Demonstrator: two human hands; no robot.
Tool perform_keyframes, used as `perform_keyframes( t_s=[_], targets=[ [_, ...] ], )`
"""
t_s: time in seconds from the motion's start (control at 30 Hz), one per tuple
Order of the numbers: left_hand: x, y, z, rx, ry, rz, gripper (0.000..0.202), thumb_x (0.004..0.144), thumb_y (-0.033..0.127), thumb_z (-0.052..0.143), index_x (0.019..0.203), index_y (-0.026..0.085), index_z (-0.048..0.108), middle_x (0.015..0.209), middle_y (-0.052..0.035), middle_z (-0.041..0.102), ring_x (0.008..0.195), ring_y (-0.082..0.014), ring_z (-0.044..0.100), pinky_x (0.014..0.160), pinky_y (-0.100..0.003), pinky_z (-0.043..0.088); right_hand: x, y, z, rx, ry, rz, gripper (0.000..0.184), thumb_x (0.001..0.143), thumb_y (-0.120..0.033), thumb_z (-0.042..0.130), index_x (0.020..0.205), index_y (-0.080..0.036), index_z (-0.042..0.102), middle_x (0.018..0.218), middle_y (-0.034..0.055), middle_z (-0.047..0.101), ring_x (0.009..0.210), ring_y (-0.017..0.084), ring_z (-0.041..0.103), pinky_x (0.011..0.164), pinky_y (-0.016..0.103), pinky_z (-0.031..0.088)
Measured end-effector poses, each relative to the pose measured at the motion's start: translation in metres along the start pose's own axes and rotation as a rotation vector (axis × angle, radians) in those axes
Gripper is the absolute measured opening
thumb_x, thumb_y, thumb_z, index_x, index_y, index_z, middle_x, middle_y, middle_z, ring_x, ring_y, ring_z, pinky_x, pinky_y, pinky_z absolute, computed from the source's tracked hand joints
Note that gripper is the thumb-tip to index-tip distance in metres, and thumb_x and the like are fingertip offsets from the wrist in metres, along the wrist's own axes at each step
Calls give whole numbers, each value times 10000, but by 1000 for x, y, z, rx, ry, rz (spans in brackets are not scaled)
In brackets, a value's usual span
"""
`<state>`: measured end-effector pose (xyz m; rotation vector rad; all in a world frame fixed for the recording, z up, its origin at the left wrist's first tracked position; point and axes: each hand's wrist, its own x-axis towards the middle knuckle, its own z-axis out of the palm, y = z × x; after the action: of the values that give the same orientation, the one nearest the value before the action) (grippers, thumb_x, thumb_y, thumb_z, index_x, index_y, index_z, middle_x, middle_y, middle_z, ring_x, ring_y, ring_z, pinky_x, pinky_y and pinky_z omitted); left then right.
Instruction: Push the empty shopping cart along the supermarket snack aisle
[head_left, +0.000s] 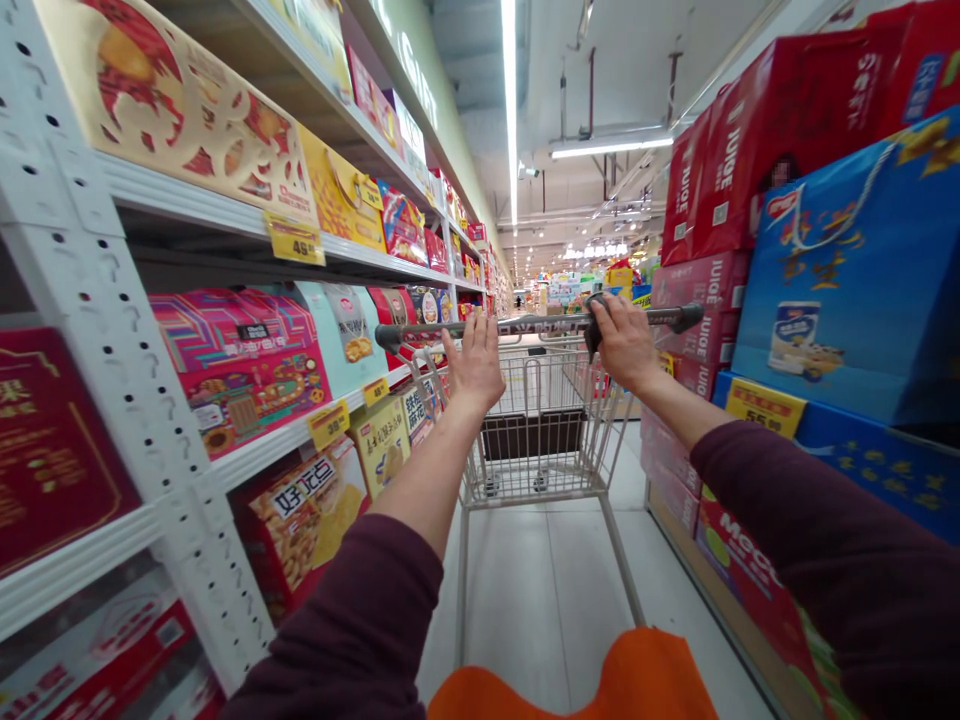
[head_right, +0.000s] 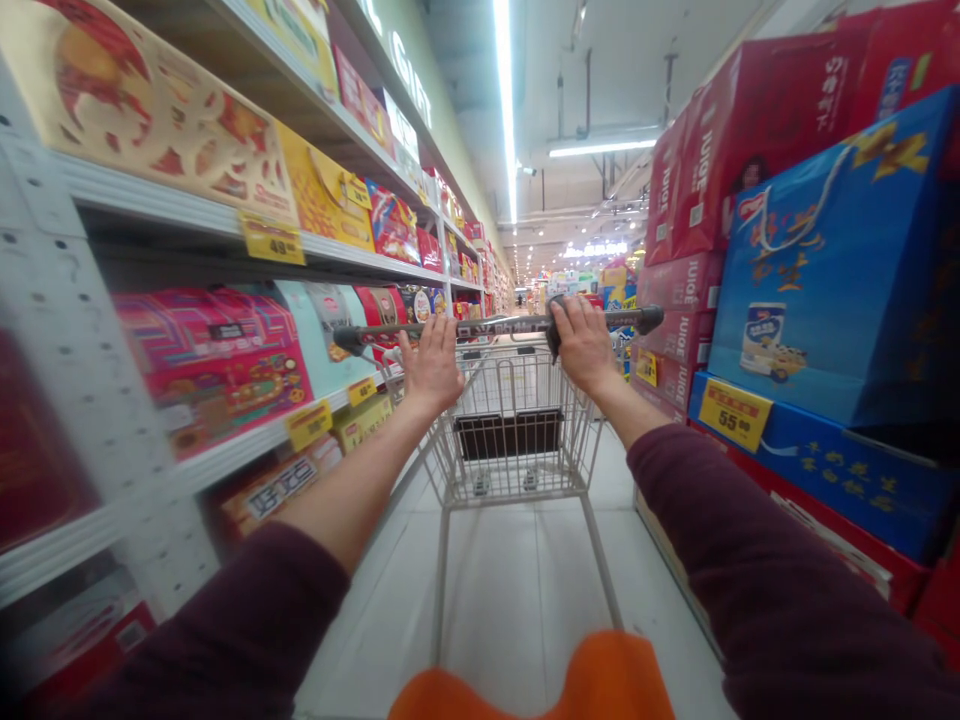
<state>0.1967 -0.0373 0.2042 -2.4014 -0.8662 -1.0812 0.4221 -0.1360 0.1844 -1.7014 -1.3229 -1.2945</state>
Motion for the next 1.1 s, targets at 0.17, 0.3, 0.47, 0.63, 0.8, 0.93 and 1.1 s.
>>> perform_keyframes(
  t_s=[0.17, 0.3, 0.47, 0.63, 0.8, 0.93, 1.1],
  targets=[
    [-1, 8, 5, -26, 18, -52, 826, 724, 152, 517, 1497, 105, 229, 1597, -157, 223, 1487, -322, 126, 1187, -615, 58, 1, -16, 5, -4, 29, 80, 521, 887, -120, 344, 1381, -73, 501, 1435, 187, 457, 1347, 373, 351, 1109, 567, 302],
    [-2, 11, 2, -2, -1, -64, 837, 722, 179, 536, 1496, 95, 229, 1599, -154, 219, 1488, -323, 123, 1187, -613, 47, 13, -65, 17, 42, 16, -14, 553, 896, -92, 310, 1421, -157, 471, 1448, 126, 465, 1376, 343, 341, 1131, 586, 284],
    [-3, 2, -7, 51, -49, -33, 812, 743, 187, 521, 1496, 90, 234, 1599, -144, 220, 1486, -295, 150, 1194, -599, 33, 23, -88, 18, 76, -29, -119, 516, 931, -121, 296, 1407, -162, 490, 1468, 112, 463, 1373, 323, 359, 1140, 566, 294],
    [-3, -14, -12, 60, -47, -106, 820, 740, 151, 494, 1506, 96, 204, 1602, -147, 212, 1485, -287, 155, 1189, -604, 31, 13, -49, 7, 55, -43, -77, 536, 911, -115, 308, 1417, -175, 476, 1470, 111, 455, 1378, 321, 344, 1147, 558, 283],
    [-4, -11, -9, -9, -2, -116, 837, 724, 148, 501, 1510, 132, 213, 1590, -133, 258, 1482, -306, 160, 1185, -616, 12, 11, -46, 8, 74, -6, 24, 572, 883, -120, 337, 1446, -151, 432, 1446, 142, 465, 1372, 358, 332, 1126, 610, 286],
    [-6, -10, -10, -18, 14, -107, 816, 732, 159, 495, 1500, 93, 230, 1581, -167, 264, 1477, -334, 172, 1184, -633, 45, 22, -87, 19, 125, -22, 7, 595, 881, -99, 305, 1466, -160, 397, 1484, 128, 424, 1397, 345, 307, 1146, 612, 245],
    [-5, -9, -14, 1, 32, 28, 823, 759, 153, 482, 1519, 124, 166, 1598, -130, 237, 1481, -294, 181, 1207, -564, 54, 36, -125, 30, 232, -26, 24, 684, 831, -125, 365, 1509, -118, 273, 1527, 148, 364, 1437, 327, 242, 1158, 600, 203]
  ],
)
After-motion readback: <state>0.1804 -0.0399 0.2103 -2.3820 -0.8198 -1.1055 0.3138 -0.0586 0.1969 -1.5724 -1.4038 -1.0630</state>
